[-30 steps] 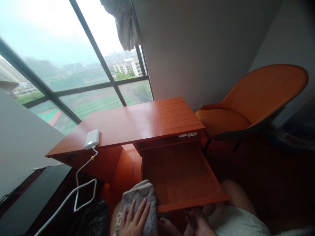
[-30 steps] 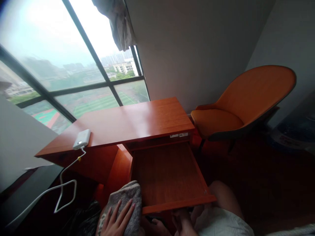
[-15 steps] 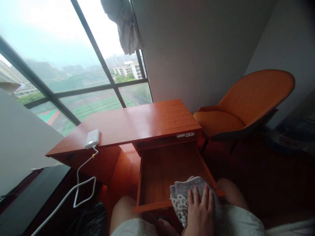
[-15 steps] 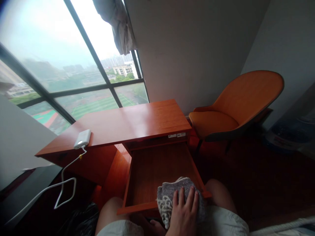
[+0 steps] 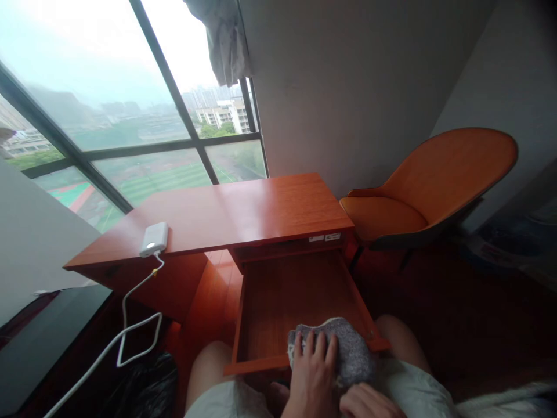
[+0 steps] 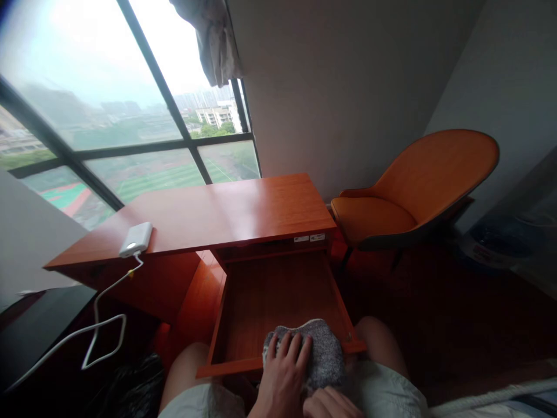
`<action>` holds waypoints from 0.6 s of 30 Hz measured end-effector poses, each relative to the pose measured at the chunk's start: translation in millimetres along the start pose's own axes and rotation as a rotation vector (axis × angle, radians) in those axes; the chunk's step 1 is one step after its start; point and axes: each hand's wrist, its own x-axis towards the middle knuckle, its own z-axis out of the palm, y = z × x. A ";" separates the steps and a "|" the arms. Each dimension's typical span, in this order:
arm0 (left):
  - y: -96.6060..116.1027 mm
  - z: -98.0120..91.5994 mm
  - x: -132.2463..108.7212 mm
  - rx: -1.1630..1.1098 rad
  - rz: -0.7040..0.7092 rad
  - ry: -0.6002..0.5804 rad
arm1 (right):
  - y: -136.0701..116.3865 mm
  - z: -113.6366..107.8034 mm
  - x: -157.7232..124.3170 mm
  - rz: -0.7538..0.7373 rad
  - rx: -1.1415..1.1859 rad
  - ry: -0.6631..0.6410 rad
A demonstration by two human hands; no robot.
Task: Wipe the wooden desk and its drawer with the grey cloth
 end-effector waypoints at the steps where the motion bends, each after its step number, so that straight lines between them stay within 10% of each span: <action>1: -9.3 1.1 -7.7 0.005 -0.014 0.007 | -9.0 0.9 0.1 -0.025 -0.008 -0.007; 13: -88.7 -47.4 -74.6 -0.118 -0.020 -0.078 | -79.5 100.0 66.6 -0.144 -0.249 0.200; 18: -125.9 -62.9 -100.6 -0.246 -0.238 0.139 | -68.5 111.2 67.9 -0.161 -0.134 0.134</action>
